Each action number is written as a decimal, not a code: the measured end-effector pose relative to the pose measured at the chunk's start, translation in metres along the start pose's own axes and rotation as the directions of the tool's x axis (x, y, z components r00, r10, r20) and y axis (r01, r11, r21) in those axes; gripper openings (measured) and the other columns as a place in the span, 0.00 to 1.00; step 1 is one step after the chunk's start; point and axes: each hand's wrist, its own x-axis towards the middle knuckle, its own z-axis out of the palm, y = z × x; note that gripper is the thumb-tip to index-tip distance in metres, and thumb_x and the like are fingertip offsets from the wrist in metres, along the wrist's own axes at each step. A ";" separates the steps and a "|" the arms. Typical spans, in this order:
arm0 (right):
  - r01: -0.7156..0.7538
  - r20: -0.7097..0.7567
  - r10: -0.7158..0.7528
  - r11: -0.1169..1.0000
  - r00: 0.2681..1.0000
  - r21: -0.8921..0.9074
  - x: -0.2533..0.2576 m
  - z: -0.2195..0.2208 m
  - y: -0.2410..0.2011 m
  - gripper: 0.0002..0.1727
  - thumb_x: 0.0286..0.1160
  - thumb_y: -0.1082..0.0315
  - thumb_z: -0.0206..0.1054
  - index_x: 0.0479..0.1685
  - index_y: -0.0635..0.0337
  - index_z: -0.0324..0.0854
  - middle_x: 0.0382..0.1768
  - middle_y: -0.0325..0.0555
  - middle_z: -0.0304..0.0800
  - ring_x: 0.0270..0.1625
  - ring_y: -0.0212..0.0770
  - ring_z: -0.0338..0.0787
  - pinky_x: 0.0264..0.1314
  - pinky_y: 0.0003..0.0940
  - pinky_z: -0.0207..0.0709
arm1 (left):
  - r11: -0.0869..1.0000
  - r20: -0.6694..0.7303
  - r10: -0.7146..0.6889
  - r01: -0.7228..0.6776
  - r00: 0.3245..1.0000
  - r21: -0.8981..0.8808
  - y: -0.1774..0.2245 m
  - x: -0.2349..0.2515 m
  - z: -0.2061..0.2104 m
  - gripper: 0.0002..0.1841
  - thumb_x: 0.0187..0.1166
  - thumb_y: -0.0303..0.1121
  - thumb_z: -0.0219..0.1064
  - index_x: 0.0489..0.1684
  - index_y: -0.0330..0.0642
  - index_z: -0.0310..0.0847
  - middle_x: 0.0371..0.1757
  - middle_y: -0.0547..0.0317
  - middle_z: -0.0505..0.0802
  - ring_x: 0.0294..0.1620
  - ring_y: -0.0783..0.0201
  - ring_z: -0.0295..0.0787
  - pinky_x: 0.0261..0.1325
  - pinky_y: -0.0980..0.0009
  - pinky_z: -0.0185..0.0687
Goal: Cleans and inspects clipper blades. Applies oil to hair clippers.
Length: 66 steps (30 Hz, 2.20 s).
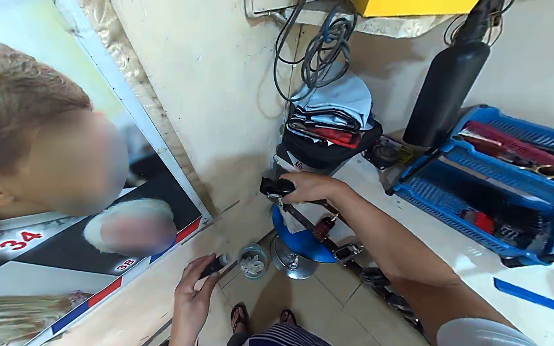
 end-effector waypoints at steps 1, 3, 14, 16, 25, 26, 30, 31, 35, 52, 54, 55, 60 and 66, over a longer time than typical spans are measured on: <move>-0.071 -0.017 0.072 0.995 0.997 0.065 -0.014 0.014 -0.006 0.25 0.71 0.60 0.79 0.65 0.57 0.78 0.32 0.51 0.91 0.27 0.44 0.90 0.35 0.44 0.88 | 0.999 0.028 0.017 -0.018 0.999 0.031 0.000 0.008 0.002 0.18 0.76 0.31 0.71 0.65 0.44 0.89 0.65 0.58 0.91 0.67 0.64 0.87 0.71 0.64 0.84; -0.197 -0.014 0.202 0.966 0.979 0.167 -0.042 0.047 -0.018 0.29 0.75 0.53 0.75 0.71 0.54 0.74 0.31 0.50 0.89 0.24 0.41 0.88 0.33 0.40 0.87 | 0.997 0.091 0.042 -0.048 0.995 0.067 -0.004 0.027 0.007 0.19 0.77 0.31 0.72 0.67 0.45 0.88 0.66 0.58 0.91 0.69 0.64 0.86 0.73 0.63 0.83; -0.504 -0.157 0.588 0.779 0.793 0.372 -0.138 0.227 -0.020 0.32 0.72 0.40 0.69 0.66 0.56 0.80 0.45 0.52 0.91 0.47 0.52 0.92 0.54 0.59 0.83 | 0.976 0.613 0.192 -0.214 0.766 -0.038 -0.066 0.084 0.074 0.17 0.79 0.27 0.69 0.66 0.45 0.89 0.68 0.54 0.90 0.73 0.59 0.84 0.77 0.58 0.81; -0.583 -0.149 0.667 0.722 0.730 0.372 -0.145 0.245 -0.032 0.33 0.72 0.40 0.68 0.67 0.57 0.79 0.47 0.55 0.91 0.52 0.56 0.91 0.56 0.62 0.82 | 0.963 0.658 0.235 -0.265 0.715 -0.056 -0.072 0.082 0.085 0.16 0.80 0.29 0.68 0.65 0.47 0.90 0.68 0.54 0.90 0.74 0.58 0.83 0.78 0.57 0.79; -0.649 -0.162 0.799 0.572 0.579 0.502 -0.170 0.285 -0.078 0.38 0.69 0.51 0.69 0.81 0.57 0.68 0.54 0.55 0.90 0.57 0.56 0.90 0.59 0.60 0.82 | 0.816 0.665 0.453 -0.576 0.594 -0.042 -0.066 0.070 0.099 0.16 0.82 0.29 0.66 0.64 0.54 0.91 0.68 0.59 0.90 0.76 0.58 0.80 0.79 0.56 0.76; -0.644 -0.165 0.802 0.567 0.574 0.514 -0.172 0.287 -0.081 0.39 0.70 0.50 0.68 0.83 0.56 0.66 0.54 0.55 0.90 0.57 0.55 0.90 0.59 0.60 0.82 | 0.799 0.669 0.463 -0.601 0.581 -0.032 -0.064 0.069 0.099 0.16 0.83 0.29 0.66 0.64 0.54 0.91 0.68 0.59 0.90 0.77 0.57 0.79 0.79 0.56 0.76; -0.631 -0.178 0.807 0.558 0.563 0.539 -0.178 0.297 -0.087 0.40 0.71 0.49 0.67 0.85 0.53 0.65 0.54 0.53 0.90 0.57 0.53 0.91 0.60 0.58 0.82 | 0.753 0.689 0.478 -0.658 0.545 -0.002 -0.056 0.061 0.099 0.17 0.84 0.28 0.63 0.65 0.54 0.90 0.70 0.58 0.89 0.80 0.55 0.77 0.80 0.55 0.74; -0.629 -0.180 0.808 0.557 0.561 0.542 -0.179 0.299 -0.088 0.39 0.71 0.48 0.66 0.85 0.52 0.65 0.54 0.52 0.90 0.57 0.53 0.91 0.59 0.58 0.82 | 0.746 0.690 0.481 -0.665 0.541 0.001 -0.056 0.058 0.099 0.17 0.85 0.29 0.63 0.65 0.55 0.90 0.70 0.58 0.89 0.80 0.55 0.76 0.81 0.55 0.74; -0.619 -0.189 0.805 0.561 0.562 0.549 -0.184 0.305 -0.092 0.38 0.71 0.48 0.66 0.83 0.51 0.67 0.51 0.51 0.91 0.54 0.52 0.91 0.57 0.57 0.83 | 0.731 0.694 0.500 -0.682 0.518 -0.017 -0.052 0.053 0.098 0.17 0.86 0.29 0.61 0.65 0.56 0.90 0.71 0.58 0.89 0.82 0.54 0.75 0.82 0.54 0.73; -0.629 -0.205 0.806 0.568 0.555 0.530 -0.191 0.306 -0.096 0.38 0.71 0.48 0.65 0.83 0.52 0.67 0.51 0.50 0.91 0.55 0.50 0.91 0.58 0.56 0.82 | 0.661 0.686 0.550 -0.751 0.476 -0.009 -0.040 0.046 0.099 0.17 0.85 0.27 0.61 0.65 0.55 0.89 0.70 0.58 0.89 0.82 0.53 0.75 0.81 0.55 0.74; -0.630 -0.209 0.804 0.572 0.556 0.526 -0.191 0.306 -0.096 0.38 0.70 0.48 0.65 0.83 0.51 0.67 0.52 0.50 0.91 0.55 0.50 0.91 0.58 0.56 0.83 | 0.653 0.684 0.555 -0.758 0.474 -0.005 -0.040 0.046 0.100 0.17 0.85 0.27 0.61 0.65 0.55 0.89 0.70 0.59 0.89 0.81 0.54 0.75 0.81 0.55 0.74; -0.628 -0.211 0.803 0.574 0.558 0.526 -0.192 0.305 -0.096 0.38 0.70 0.48 0.65 0.83 0.52 0.67 0.52 0.50 0.91 0.56 0.50 0.91 0.58 0.55 0.82 | 0.651 0.684 0.555 -0.759 0.473 -0.003 -0.040 0.046 0.100 0.17 0.86 0.27 0.61 0.65 0.55 0.89 0.70 0.59 0.88 0.82 0.54 0.75 0.81 0.56 0.74; -0.633 -0.215 0.799 0.582 0.561 0.511 -0.192 0.303 -0.095 0.37 0.71 0.48 0.65 0.82 0.52 0.68 0.52 0.50 0.90 0.56 0.50 0.91 0.59 0.55 0.82 | 0.645 0.679 0.558 -0.764 0.477 0.006 -0.038 0.046 0.101 0.18 0.85 0.26 0.61 0.65 0.56 0.89 0.70 0.59 0.88 0.82 0.53 0.74 0.81 0.56 0.74; -0.635 -0.210 0.806 0.571 0.553 0.521 -0.194 0.300 -0.093 0.38 0.71 0.48 0.66 0.83 0.52 0.67 0.52 0.52 0.90 0.56 0.52 0.91 0.58 0.58 0.82 | 0.638 0.671 0.567 -0.770 0.477 0.008 -0.037 0.047 0.100 0.17 0.85 0.26 0.61 0.64 0.55 0.90 0.70 0.58 0.89 0.81 0.53 0.75 0.80 0.54 0.75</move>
